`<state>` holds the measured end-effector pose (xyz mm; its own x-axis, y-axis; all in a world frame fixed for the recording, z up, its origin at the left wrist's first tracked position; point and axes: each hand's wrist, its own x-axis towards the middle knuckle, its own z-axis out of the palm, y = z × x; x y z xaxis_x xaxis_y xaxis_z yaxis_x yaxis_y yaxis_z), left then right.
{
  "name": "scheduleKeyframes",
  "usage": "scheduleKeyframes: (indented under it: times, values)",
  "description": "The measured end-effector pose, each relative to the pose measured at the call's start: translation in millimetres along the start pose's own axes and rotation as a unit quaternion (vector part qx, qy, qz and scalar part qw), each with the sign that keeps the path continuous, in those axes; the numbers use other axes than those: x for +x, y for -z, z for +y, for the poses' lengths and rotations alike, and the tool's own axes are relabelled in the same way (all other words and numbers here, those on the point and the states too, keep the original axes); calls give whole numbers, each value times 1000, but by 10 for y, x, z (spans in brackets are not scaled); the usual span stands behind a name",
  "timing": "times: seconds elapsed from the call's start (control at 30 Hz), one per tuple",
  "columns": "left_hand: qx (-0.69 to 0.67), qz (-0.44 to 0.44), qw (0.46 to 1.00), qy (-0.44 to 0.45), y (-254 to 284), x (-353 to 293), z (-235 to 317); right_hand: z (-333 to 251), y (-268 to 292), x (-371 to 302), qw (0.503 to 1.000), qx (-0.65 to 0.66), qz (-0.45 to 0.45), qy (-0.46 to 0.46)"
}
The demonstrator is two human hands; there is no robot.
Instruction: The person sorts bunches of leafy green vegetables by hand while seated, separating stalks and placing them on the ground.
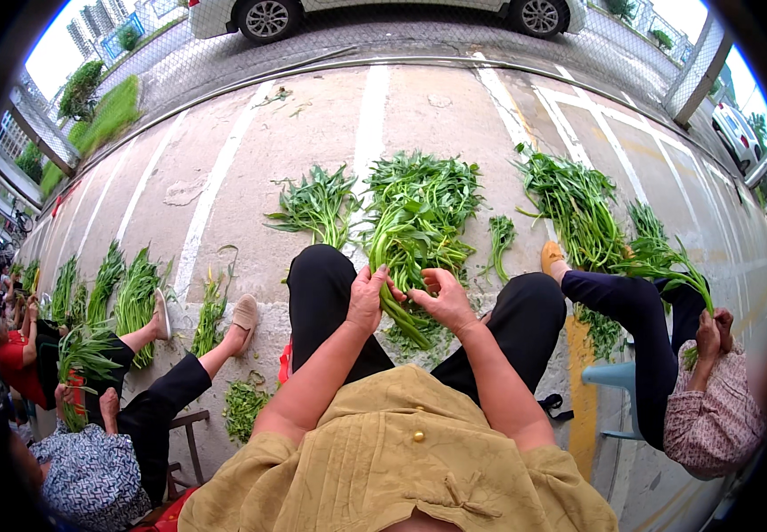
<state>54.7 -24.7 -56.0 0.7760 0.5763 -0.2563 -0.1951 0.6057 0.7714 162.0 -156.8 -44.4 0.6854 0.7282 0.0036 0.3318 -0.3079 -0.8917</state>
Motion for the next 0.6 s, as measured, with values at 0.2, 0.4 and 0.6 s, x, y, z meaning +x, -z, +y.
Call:
scheduleKeyframes:
  times: [0.2, 0.4, 0.6]
  values:
    - [-27, 20, 999, 9, 5, 37, -150, -134, -290, -173, 989, -118, -66, 53]
    - [-10, 24, 1000, 9, -103, 0, -203, -123, -384, -189, 981, -188, -10, 50]
    - [116, 40, 992, 13, -89, -6, -146, -172, -257, -157, 979, -195, -47, 48]
